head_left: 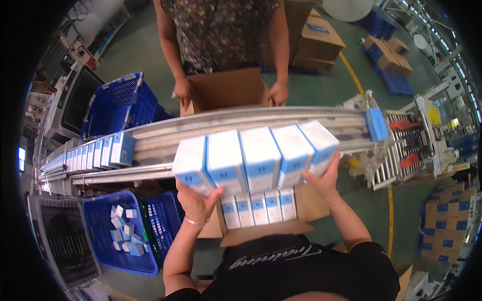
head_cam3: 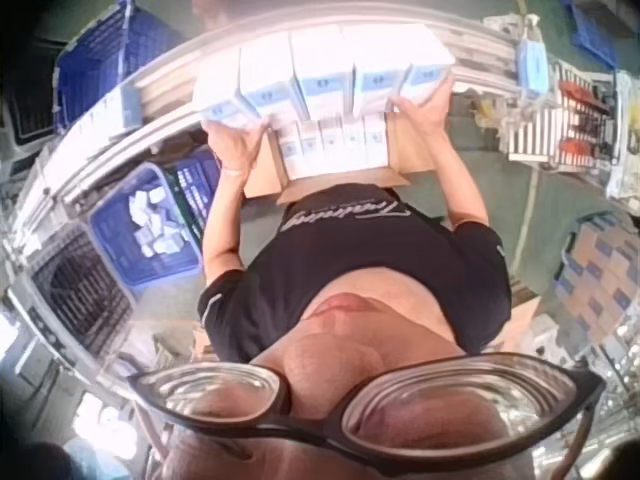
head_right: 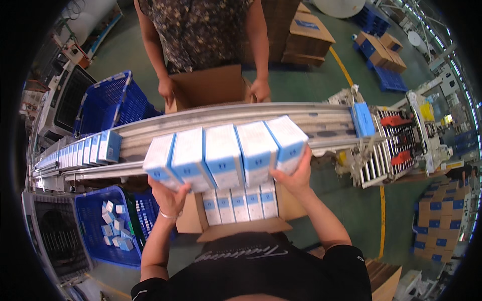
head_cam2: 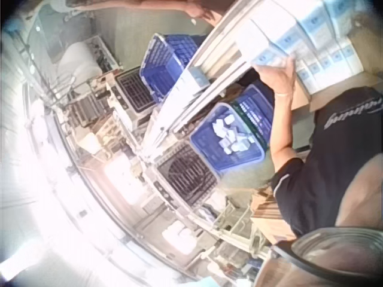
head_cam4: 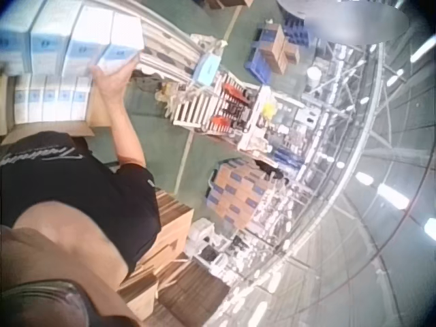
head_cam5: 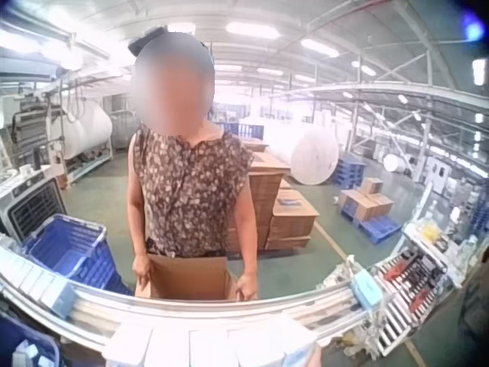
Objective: The person packs small white and blue boxes into a larger cardboard box on a conveyor belt. They arrange the small boxes in rows, close the flaps of the cardboard box, and then push it down the conveyor belt to a sealing machine.
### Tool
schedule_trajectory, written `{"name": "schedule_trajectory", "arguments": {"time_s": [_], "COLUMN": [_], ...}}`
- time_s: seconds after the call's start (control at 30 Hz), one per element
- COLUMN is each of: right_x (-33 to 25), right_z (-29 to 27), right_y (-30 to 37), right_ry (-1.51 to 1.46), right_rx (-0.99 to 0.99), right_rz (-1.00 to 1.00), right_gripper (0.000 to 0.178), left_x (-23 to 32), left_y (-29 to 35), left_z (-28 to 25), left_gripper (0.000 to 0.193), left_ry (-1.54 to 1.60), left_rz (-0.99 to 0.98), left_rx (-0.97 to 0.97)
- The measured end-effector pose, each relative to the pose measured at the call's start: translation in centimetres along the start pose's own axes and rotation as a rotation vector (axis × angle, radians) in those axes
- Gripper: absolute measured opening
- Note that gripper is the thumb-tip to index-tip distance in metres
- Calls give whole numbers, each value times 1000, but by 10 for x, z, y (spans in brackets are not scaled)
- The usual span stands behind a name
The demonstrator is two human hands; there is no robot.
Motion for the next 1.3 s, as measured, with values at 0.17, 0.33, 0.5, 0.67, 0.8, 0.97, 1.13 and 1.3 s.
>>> {"name": "schedule_trajectory", "arguments": {"time_s": [0.17, 0.33, 0.5, 0.67, 0.8, 0.97, 1.13, 1.3], "right_x": [64, 111, 142, 159, 113, -2, 45, 51], "right_z": [-23, -1, -2, 18, 53, 112, 153, 149], "right_y": [109, 140, 148, 159, 111, 0, -33, -35], "right_ry": [200, 933, 709, 1276, 1261, 363, 737, 681], "right_rx": [-156, -827, -979, -1215, -1179, -430, -247, -271], "right_rz": [399, 306, 430, 12, -51, -71, 1, 77], "right_gripper": [71, 49, 38, 44, 45, 22, 19, 20], "left_x": [-52, -109, -92, -112, -97, -130, -286, -304], "left_y": [132, 174, 163, 200, 148, -58, -154, -173], "left_z": [21, 52, 105, 130, 97, -82, -229, -238], "left_gripper": [83, 40, 40, 70, 50, 27, 56, 83], "left_ry": [-318, -583, -269, -429, -180, -546, -1262, -1219], "left_rz": [-225, -229, 28, 18, 20, 76, -105, -619], "left_rx": [-652, -1093, -866, -1205, -951, 23, 310, -67]}}
Point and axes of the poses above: each hand's wrist, its own y-axis away from the middle knuckle, its own z-axis out of the palm, x = y × z, the point moved 8 cm from there along -y, towards the middle knuckle, and after that the axes turned 6 degrees about x, right-handed, at the moved point
